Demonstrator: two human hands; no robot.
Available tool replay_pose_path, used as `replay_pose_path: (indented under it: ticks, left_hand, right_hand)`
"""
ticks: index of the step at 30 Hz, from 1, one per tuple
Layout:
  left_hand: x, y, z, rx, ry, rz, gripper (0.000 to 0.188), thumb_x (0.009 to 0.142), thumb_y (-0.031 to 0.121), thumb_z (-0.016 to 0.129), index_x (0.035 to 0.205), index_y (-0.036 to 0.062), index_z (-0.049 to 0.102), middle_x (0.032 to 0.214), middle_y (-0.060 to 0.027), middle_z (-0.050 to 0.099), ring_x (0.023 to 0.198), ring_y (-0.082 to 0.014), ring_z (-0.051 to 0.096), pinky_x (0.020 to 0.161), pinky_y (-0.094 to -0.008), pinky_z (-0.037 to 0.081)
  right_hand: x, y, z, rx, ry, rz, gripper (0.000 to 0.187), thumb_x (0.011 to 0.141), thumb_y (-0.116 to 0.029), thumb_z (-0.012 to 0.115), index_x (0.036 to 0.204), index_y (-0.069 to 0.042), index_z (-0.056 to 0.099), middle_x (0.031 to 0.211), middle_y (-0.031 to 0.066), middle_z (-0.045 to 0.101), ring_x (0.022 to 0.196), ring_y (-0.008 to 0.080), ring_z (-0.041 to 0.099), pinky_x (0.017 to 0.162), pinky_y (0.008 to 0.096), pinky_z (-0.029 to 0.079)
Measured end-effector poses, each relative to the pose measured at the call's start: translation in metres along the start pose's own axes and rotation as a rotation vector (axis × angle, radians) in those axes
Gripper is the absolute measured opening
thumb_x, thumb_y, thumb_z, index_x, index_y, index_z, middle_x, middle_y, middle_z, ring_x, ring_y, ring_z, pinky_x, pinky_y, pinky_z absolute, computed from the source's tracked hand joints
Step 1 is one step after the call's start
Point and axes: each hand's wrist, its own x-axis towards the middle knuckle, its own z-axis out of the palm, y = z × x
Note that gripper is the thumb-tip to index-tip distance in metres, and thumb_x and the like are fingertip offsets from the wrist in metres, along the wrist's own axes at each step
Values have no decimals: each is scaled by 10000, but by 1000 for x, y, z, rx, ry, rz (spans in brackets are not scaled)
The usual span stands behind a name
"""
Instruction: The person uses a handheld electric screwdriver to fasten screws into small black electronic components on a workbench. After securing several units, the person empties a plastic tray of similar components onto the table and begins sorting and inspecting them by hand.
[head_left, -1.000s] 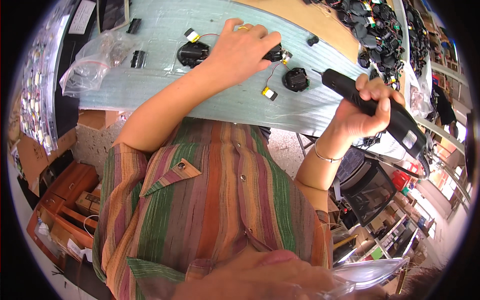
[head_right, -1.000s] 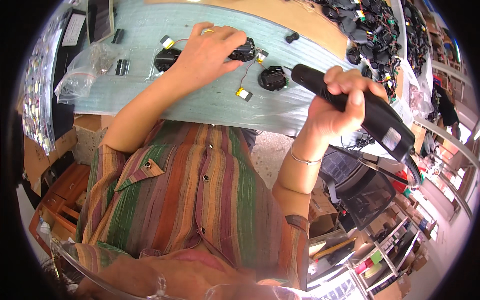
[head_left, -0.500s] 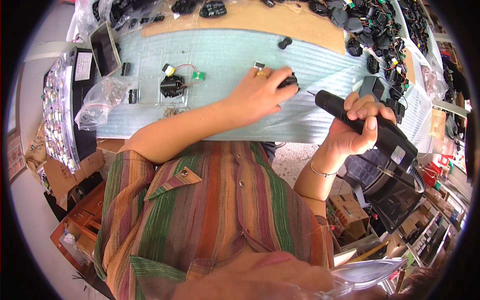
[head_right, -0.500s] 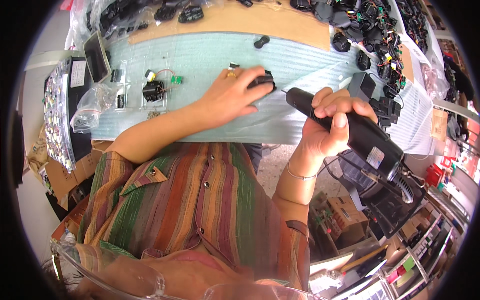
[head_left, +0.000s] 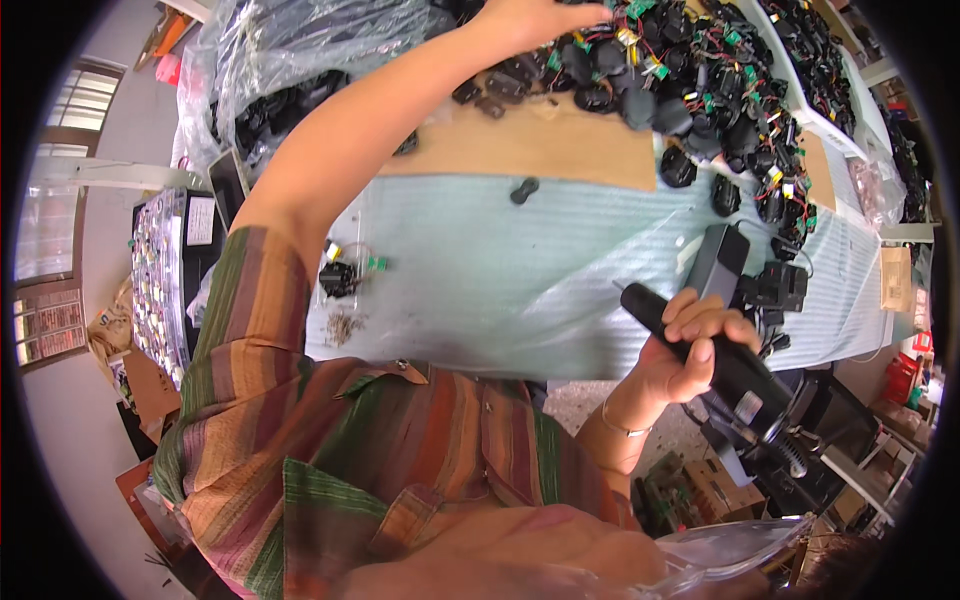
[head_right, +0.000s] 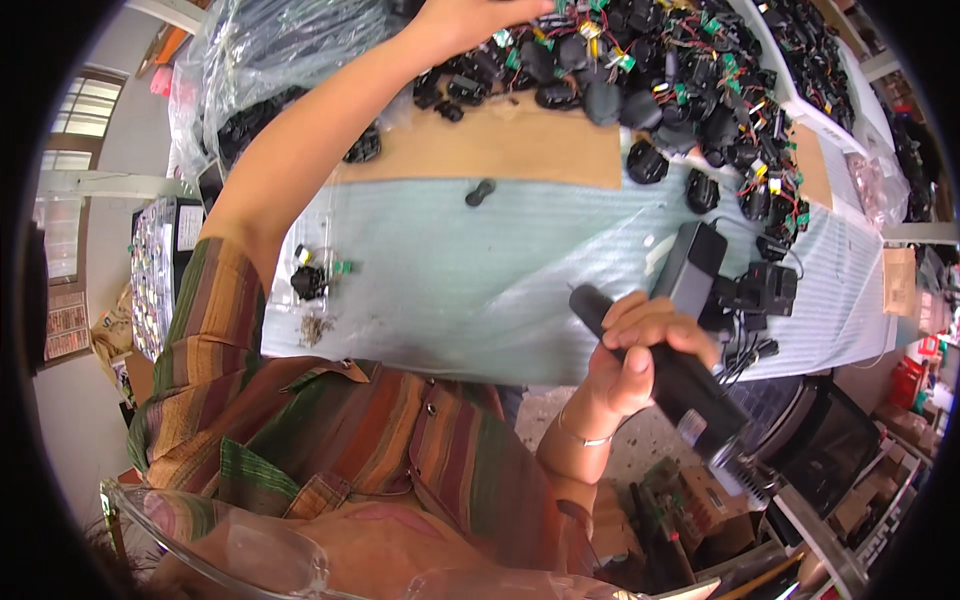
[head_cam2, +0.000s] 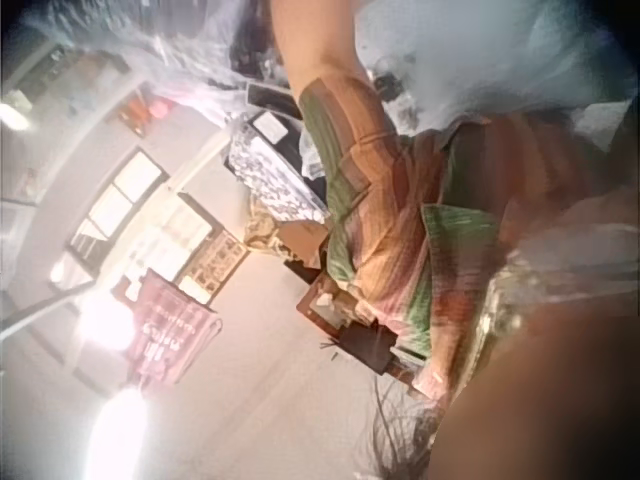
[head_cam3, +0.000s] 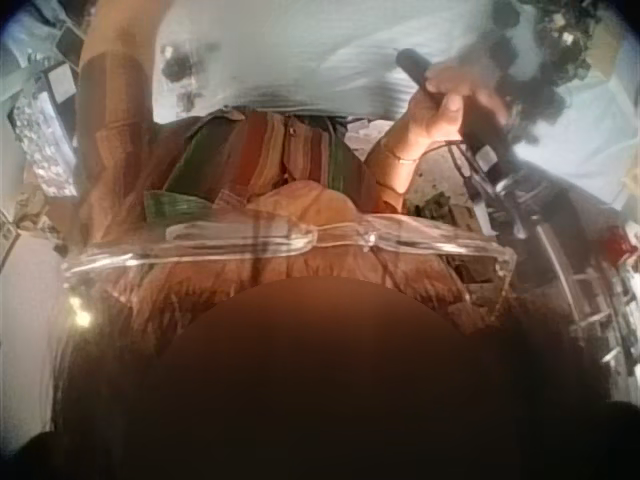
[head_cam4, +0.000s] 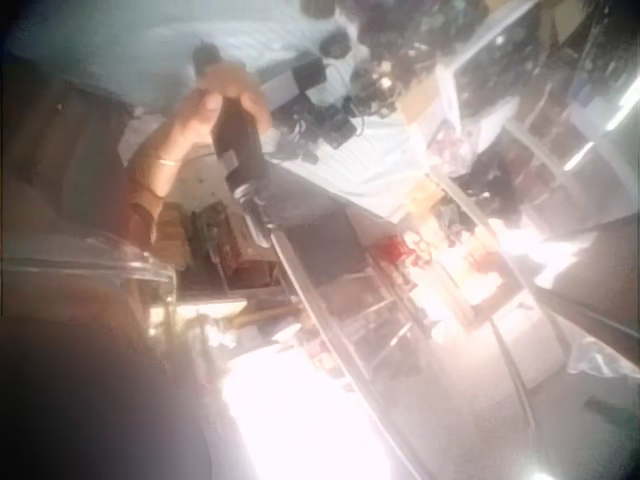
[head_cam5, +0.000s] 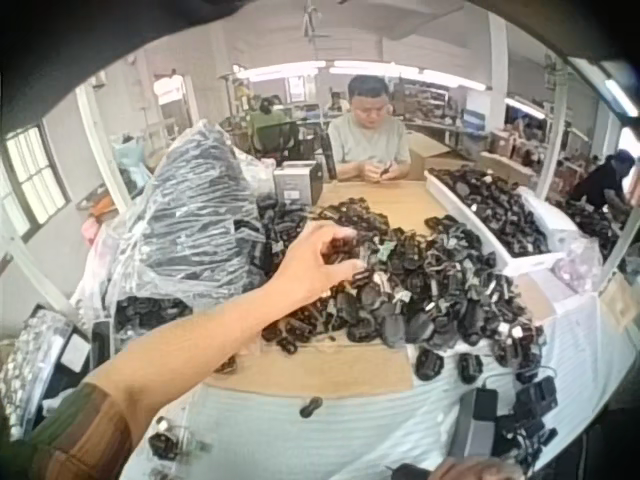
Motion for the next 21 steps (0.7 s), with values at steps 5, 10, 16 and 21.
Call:
replay_pose_path:
  ticks: [5, 10, 16, 21]
  left_hand:
    - [81, -83, 19, 396, 242, 284, 472, 724, 198, 785, 1136, 54, 605, 1175, -180, 516, 1090, -356, 539, 939, -415, 451]
    - [77, -64, 29, 606, 119, 44, 654, 769, 409, 731, 1294, 93, 502, 1346, -195, 428, 1208, -409, 462, 1021, -493, 378]
    - [-30, 29, -80, 375, -188, 472, 471, 773, 215, 707, 1139, -27, 535, 1117, -235, 575, 1084, -391, 546, 947, -439, 429]
    - [-200, 89, -174, 608, -722, -161, 615, 690, 210, 782, 1249, 84, 557, 1200, -120, 604, 1101, -312, 568, 948, -420, 452]
  right_hand:
    - [-1, 6, -4, -117, 22, 2, 320, 813, -143, 708, 1022, -59, 481, 645, 45, 491, 493, 125, 429, 414, 254, 393]
    - [-5, 4, -5, -212, 50, -23, 305, 818, -174, 693, 1020, -76, 488, 645, 25, 455, 503, 120, 414, 426, 253, 383]
    - [-16, 2, -4, -148, -39, 38, 286, 830, -182, 614, 1073, -97, 489, 683, 1, 392, 556, 114, 389, 496, 279, 321]
    - [-26, 9, 29, -8, -148, 112, 307, 826, -162, 637, 1099, -84, 519, 690, 18, 449, 541, 116, 406, 481, 283, 333]
